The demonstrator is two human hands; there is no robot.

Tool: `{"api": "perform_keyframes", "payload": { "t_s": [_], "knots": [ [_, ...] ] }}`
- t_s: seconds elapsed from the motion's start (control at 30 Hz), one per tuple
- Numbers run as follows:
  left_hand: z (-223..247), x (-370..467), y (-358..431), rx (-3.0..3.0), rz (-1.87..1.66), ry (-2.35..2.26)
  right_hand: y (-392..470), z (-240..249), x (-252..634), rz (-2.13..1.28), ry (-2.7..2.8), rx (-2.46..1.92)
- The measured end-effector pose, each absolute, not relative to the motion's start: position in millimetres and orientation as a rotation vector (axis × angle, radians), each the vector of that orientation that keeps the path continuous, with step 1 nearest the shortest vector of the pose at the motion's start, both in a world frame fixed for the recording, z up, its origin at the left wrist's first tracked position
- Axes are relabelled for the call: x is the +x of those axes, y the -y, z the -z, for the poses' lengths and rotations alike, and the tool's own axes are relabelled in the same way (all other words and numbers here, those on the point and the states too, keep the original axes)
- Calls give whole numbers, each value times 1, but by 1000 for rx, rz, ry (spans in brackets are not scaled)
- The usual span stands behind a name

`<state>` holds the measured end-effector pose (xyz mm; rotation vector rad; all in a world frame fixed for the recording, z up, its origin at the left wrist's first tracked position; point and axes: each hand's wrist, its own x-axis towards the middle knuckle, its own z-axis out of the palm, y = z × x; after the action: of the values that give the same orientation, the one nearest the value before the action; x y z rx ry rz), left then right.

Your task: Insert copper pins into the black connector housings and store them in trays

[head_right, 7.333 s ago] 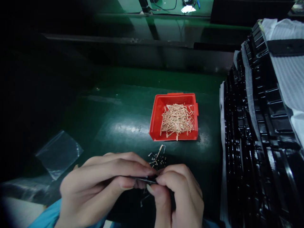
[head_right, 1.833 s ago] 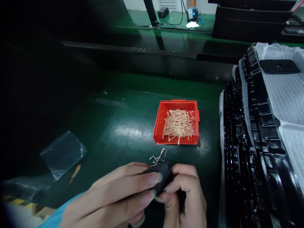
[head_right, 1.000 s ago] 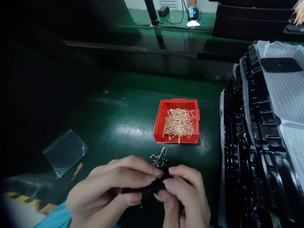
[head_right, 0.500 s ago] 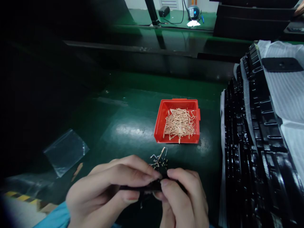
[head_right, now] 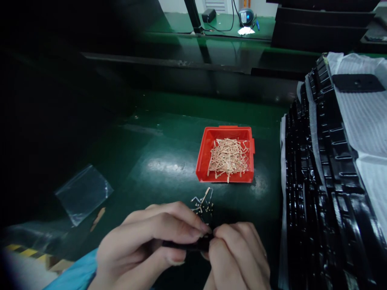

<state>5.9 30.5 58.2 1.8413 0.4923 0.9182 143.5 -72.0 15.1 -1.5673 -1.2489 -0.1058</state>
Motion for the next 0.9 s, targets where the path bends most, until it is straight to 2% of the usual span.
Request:
{"api": "perform_keyframes", "payload": {
  "t_s": [0.13, 0.3, 0.4, 0.6, 0.9],
  "knots": [
    [-58, 8, -29, 1835, -893, -433, 71, -21, 158, 215, 1391, -1476],
    [-56, 11, -24, 1884, -963, -390, 76, -33, 175, -24, 1806, -1365],
    [-54, 11, -23, 1932, -1074, -431, 76, -29, 165, 136, 1346, -1456],
    [-57, 5, -27, 1928, -990, -518, 77, -21, 168, -434, 1344, -1237],
    [-56, 7, -27, 1969, -929, -523, 76, -25, 148, -506, 1015, -1271]
  ]
}}
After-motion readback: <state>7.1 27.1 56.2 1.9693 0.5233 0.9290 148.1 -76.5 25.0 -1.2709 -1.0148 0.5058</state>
